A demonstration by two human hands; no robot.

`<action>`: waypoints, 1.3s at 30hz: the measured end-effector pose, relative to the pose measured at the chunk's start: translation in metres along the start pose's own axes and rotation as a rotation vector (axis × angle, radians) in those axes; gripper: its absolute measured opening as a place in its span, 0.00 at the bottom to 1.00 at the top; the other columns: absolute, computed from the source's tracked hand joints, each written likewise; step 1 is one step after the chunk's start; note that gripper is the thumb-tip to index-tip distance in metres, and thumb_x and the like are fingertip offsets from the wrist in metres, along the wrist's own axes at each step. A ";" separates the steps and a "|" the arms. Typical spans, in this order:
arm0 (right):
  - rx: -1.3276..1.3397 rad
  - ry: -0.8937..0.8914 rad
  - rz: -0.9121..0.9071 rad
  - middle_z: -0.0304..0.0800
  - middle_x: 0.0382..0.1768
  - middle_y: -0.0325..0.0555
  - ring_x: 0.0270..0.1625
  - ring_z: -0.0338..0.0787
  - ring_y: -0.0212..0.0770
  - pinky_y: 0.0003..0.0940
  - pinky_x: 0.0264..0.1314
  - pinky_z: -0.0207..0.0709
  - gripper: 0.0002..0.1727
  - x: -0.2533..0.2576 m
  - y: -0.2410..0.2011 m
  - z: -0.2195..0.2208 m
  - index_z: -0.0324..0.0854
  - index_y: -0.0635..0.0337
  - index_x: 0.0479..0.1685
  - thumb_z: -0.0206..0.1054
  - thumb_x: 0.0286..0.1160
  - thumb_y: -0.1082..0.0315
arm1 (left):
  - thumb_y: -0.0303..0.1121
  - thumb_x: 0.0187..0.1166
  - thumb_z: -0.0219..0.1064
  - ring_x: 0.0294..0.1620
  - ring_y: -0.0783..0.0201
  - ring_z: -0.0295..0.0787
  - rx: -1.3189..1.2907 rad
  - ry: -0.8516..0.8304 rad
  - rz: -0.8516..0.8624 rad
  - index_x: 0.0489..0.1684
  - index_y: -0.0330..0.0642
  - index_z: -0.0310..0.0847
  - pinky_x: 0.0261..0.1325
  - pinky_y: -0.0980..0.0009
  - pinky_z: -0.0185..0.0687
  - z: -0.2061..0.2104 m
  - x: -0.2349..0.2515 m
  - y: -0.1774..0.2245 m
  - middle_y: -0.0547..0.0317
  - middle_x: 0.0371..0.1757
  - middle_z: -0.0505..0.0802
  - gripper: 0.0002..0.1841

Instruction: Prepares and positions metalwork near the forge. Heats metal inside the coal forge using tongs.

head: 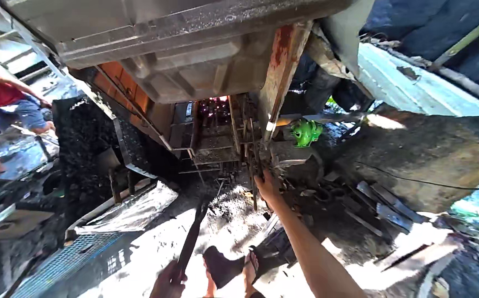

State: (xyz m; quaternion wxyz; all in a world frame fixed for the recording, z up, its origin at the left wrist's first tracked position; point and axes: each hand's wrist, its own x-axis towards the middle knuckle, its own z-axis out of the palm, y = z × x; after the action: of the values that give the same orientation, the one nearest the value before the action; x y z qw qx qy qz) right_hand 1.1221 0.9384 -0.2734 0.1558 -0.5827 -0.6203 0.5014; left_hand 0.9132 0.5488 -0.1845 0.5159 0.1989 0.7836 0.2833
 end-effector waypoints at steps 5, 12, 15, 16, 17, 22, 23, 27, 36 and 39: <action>-0.239 0.063 -0.070 0.91 0.38 0.59 0.39 0.93 0.58 0.63 0.47 0.85 0.23 -0.165 0.031 -0.050 0.79 0.62 0.69 0.60 0.87 0.54 | 0.22 0.69 0.74 0.37 0.56 0.89 -0.208 -0.079 0.083 0.68 0.38 0.72 0.38 0.57 0.88 0.011 0.079 0.087 0.48 0.45 0.90 0.26; -0.455 0.075 -0.064 0.92 0.36 0.61 0.39 0.93 0.61 0.64 0.46 0.84 0.20 -0.306 0.021 -0.070 0.84 0.67 0.61 0.64 0.84 0.58 | 0.29 0.80 0.66 0.41 0.47 0.93 -0.339 -0.232 0.085 0.85 0.49 0.58 0.40 0.51 0.91 -0.001 0.192 0.194 0.42 0.50 0.91 0.32; -0.471 0.126 -0.067 0.93 0.34 0.60 0.36 0.94 0.61 0.64 0.43 0.85 0.22 -0.328 0.010 -0.056 0.84 0.67 0.62 0.64 0.84 0.57 | 0.31 0.82 0.64 0.45 0.42 0.94 -0.411 -0.238 0.051 0.85 0.48 0.59 0.44 0.47 0.92 -0.006 0.228 0.218 0.38 0.51 0.92 0.31; -0.472 0.142 -0.070 0.93 0.32 0.60 0.35 0.93 0.60 0.64 0.41 0.85 0.22 -0.332 0.008 -0.049 0.84 0.67 0.62 0.64 0.84 0.57 | 0.33 0.82 0.64 0.45 0.42 0.95 -0.423 -0.238 0.038 0.84 0.46 0.60 0.43 0.46 0.92 -0.008 0.238 0.224 0.38 0.50 0.92 0.30; -0.471 0.149 -0.064 0.92 0.32 0.59 0.34 0.93 0.59 0.63 0.40 0.85 0.22 -0.336 0.006 -0.042 0.84 0.67 0.62 0.63 0.84 0.57 | 0.33 0.83 0.64 0.44 0.41 0.95 -0.428 -0.243 0.031 0.83 0.46 0.61 0.42 0.46 0.92 -0.009 0.247 0.227 0.38 0.49 0.93 0.29; -0.421 0.169 -0.028 0.92 0.30 0.57 0.32 0.93 0.58 0.61 0.39 0.85 0.22 -0.347 -0.003 -0.009 0.84 0.68 0.62 0.64 0.83 0.57 | 0.32 0.84 0.62 0.43 0.41 0.94 -0.448 -0.298 0.026 0.86 0.51 0.59 0.41 0.45 0.91 -0.019 0.271 0.225 0.37 0.48 0.92 0.30; -0.405 0.169 -0.020 0.92 0.30 0.57 0.32 0.93 0.57 0.60 0.40 0.85 0.23 -0.348 -0.005 -0.004 0.84 0.68 0.63 0.64 0.83 0.57 | 0.32 0.83 0.63 0.42 0.41 0.94 -0.440 -0.299 0.032 0.85 0.50 0.60 0.41 0.45 0.91 -0.022 0.275 0.225 0.37 0.48 0.92 0.29; -0.366 0.183 0.008 0.92 0.29 0.55 0.30 0.92 0.54 0.58 0.38 0.86 0.22 -0.347 -0.008 0.011 0.84 0.67 0.62 0.64 0.83 0.57 | 0.29 0.81 0.65 0.37 0.49 0.94 -0.337 -0.254 0.047 0.79 0.43 0.66 0.40 0.54 0.92 -0.030 0.283 0.228 0.42 0.42 0.92 0.26; -0.331 0.157 0.009 0.91 0.28 0.54 0.26 0.91 0.53 0.58 0.36 0.85 0.33 -0.342 -0.023 0.013 0.65 0.58 0.89 0.62 0.84 0.60 | 0.19 0.70 0.67 0.20 0.58 0.83 -0.270 -0.118 0.138 0.79 0.45 0.63 0.21 0.63 0.83 -0.018 0.296 0.213 0.49 0.33 0.84 0.34; -0.336 0.134 0.011 0.93 0.30 0.53 0.28 0.92 0.53 0.58 0.37 0.86 0.34 -0.341 -0.023 0.010 0.64 0.55 0.91 0.62 0.84 0.61 | 0.18 0.69 0.66 0.28 0.54 0.86 -0.295 -0.133 0.100 0.81 0.48 0.61 0.28 0.58 0.86 -0.014 0.287 0.210 0.46 0.41 0.86 0.36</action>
State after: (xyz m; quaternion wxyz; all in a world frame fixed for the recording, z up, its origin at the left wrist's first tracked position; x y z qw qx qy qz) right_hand 1.1945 0.6382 -0.1260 0.0942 -0.6360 -0.6804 0.3517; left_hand 0.7929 0.8785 -0.2441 0.5756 0.1782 0.6866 0.4068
